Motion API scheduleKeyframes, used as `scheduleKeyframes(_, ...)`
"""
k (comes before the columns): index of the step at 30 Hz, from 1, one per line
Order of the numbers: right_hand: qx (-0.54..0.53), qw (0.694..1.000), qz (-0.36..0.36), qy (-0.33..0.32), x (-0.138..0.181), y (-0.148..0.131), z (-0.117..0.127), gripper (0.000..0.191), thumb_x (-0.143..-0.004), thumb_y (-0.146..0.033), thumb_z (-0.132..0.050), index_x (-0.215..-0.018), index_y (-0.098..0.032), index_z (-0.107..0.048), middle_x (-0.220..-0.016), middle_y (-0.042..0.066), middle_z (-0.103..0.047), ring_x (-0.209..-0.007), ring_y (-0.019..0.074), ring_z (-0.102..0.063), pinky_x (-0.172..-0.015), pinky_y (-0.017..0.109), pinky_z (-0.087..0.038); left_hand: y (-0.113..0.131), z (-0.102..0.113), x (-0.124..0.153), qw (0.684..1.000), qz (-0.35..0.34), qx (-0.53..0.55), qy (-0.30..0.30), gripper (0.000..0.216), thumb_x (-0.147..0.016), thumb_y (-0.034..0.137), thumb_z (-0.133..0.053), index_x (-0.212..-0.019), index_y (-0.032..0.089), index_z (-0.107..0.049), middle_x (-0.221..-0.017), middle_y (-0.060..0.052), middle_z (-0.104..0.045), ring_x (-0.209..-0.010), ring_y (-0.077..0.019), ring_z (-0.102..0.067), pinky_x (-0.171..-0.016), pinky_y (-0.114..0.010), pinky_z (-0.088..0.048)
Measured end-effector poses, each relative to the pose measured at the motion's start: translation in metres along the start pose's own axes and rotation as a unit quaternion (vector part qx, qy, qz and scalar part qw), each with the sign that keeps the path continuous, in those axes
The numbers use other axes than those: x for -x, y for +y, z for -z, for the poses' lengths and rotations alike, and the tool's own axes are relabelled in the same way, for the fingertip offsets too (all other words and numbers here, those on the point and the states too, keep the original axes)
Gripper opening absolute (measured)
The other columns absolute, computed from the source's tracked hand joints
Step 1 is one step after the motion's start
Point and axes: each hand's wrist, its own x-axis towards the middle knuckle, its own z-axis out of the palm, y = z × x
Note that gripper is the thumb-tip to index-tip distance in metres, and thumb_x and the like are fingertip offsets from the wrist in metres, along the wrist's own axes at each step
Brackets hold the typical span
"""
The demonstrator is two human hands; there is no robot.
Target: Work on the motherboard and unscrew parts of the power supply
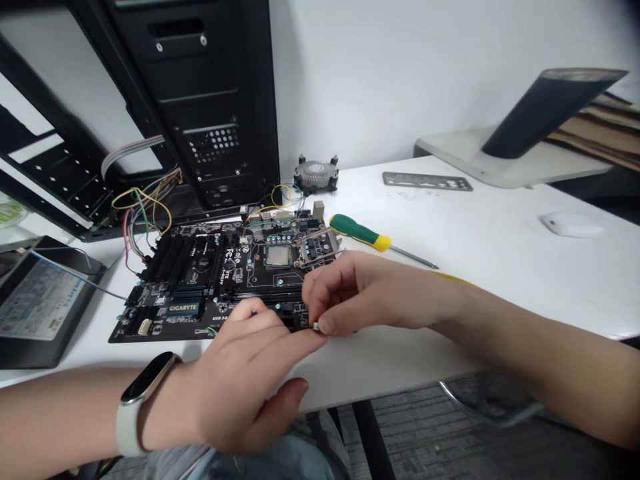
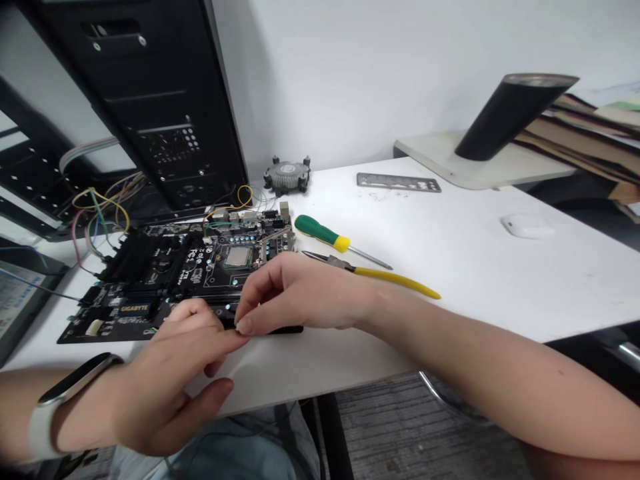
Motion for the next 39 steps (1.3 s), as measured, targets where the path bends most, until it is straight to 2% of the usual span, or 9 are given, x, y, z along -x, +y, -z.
scheduleKeyframes(10, 0.088, 0.982, 0.161, 0.037, 0.014, -0.01, -0.008, 0.007, -0.079, -0.02, -0.074, -0.075, -0.013, -0.074, -0.081, -0.001, -0.06, -0.062, 0.0005, -0.05, -0.056, 0.013, -0.041, -0.002, 0.003, -0.001, 1.0, -0.017, -0.012, -0.009, 0.025, -0.087, 0.014, -0.046, -0.109, 0.02, -0.056, -0.071, 0.003, -0.054, -0.069, -0.0146, -0.044, -0.074, -0.032, -0.033)
scheduleKeyframes(14, 0.153, 0.957, 0.242, 0.057, 0.021, -0.01, -0.013, 0.005, -0.081, -0.015, -0.074, -0.077, -0.013, -0.075, -0.08, -0.001, -0.06, -0.062, 0.0, -0.049, -0.053, 0.011, -0.04, -0.002, 0.001, 0.001, 0.998, -0.033, -0.044, -0.008, 0.031, -0.086, 0.012, -0.048, -0.112, 0.024, -0.059, -0.067, 0.004, -0.052, -0.067, -0.0141, -0.041, -0.075, -0.033, -0.03)
scheduleKeyframes(19, 0.241, 0.914, 0.318, 0.076, 0.03, -0.01, -0.017, 0.006, -0.087, -0.015, -0.069, -0.082, -0.013, -0.073, -0.085, 0.002, -0.063, -0.067, 0.0011, -0.055, -0.058, 0.011, -0.044, -0.001, -0.01, 0.003, 0.997, -0.031, -0.054, 0.054, 0.031, -0.087, 0.014, -0.047, -0.108, 0.03, -0.064, -0.066, 0.004, -0.047, -0.066, -0.0132, -0.039, -0.078, -0.035, -0.03)
scheduleKeyframes(22, 0.273, 0.893, 0.347, 0.09, 0.034, -0.011, -0.017, 0.009, -0.089, -0.012, -0.065, -0.082, -0.013, -0.071, -0.087, 0.002, -0.064, -0.067, 0.0004, -0.055, -0.059, 0.01, -0.045, 0.0, -0.014, 0.004, 0.996, -0.023, -0.055, 0.062, 0.027, -0.087, 0.013, -0.048, -0.101, 0.03, -0.065, -0.065, 0.004, -0.045, -0.066, -0.0129, -0.038, -0.08, -0.035, -0.032)
scheduleKeyframes(26, 0.301, 0.874, 0.364, 0.111, 0.036, -0.01, -0.018, 0.01, -0.087, -0.008, -0.064, -0.083, -0.013, -0.071, -0.085, 0.002, -0.063, -0.068, 0.0008, -0.055, -0.06, 0.011, -0.045, 0.0, -0.014, 0.004, 0.997, -0.027, -0.055, 0.053, 0.027, -0.087, 0.012, -0.048, -0.099, 0.03, -0.065, -0.065, 0.004, -0.047, -0.068, -0.0132, -0.041, -0.085, -0.036, -0.034)
scheduleKeyframes(32, 0.29, 0.884, 0.345, 0.124, 0.036, -0.011, -0.015, 0.012, -0.086, -0.006, -0.064, -0.081, -0.014, -0.071, -0.084, 0.0, -0.064, -0.068, 0.0011, -0.056, -0.06, 0.012, -0.045, -0.001, -0.006, -0.001, 0.997, -0.025, -0.077, 0.0, 0.026, -0.089, 0.014, -0.048, -0.108, 0.025, -0.062, -0.067, 0.005, -0.055, -0.069, -0.0137, -0.046, -0.09, -0.035, -0.035)
scheduleKeyframes(35, 0.285, 0.88, 0.319, 0.205, 0.039, -0.011, -0.01, 0.011, -0.087, -0.016, -0.068, -0.077, -0.018, -0.071, -0.082, 0.0, -0.064, -0.071, 0.0053, -0.058, -0.06, 0.018, -0.046, -0.001, -0.003, -0.004, 0.996, -0.017, -0.078, -0.026, 0.022, -0.09, 0.016, -0.048, -0.108, 0.02, -0.061, -0.076, 0.003, -0.063, -0.075, -0.0142, -0.053, -0.096, -0.036, -0.035)
scheduleKeyframes(37, 0.293, 0.862, 0.299, 0.285, 0.04, -0.009, -0.006, 0.013, -0.088, -0.021, -0.069, -0.076, -0.019, -0.07, -0.083, 0.001, -0.064, -0.074, 0.0082, -0.059, -0.063, 0.022, -0.046, -0.001, -0.003, -0.004, 0.997, -0.007, -0.072, -0.032, 0.02, -0.09, 0.017, -0.048, -0.103, 0.02, -0.062, -0.08, 0.002, -0.066, -0.078, -0.0147, -0.054, -0.097, -0.037, -0.034)
scheduleKeyframes(39, 0.324, 0.839, 0.295, 0.323, 0.038, -0.005, -0.001, 0.013, -0.089, -0.021, -0.068, -0.075, -0.019, -0.069, -0.083, 0.002, -0.063, -0.074, 0.0088, -0.058, -0.063, 0.024, -0.044, 0.0, -0.004, -0.002, 0.997, 0.004, -0.07, -0.039, 0.019, -0.091, 0.017, -0.047, -0.098, 0.022, -0.064, -0.082, 0.003, -0.066, -0.08, -0.0148, -0.054, -0.097, -0.037, -0.034)
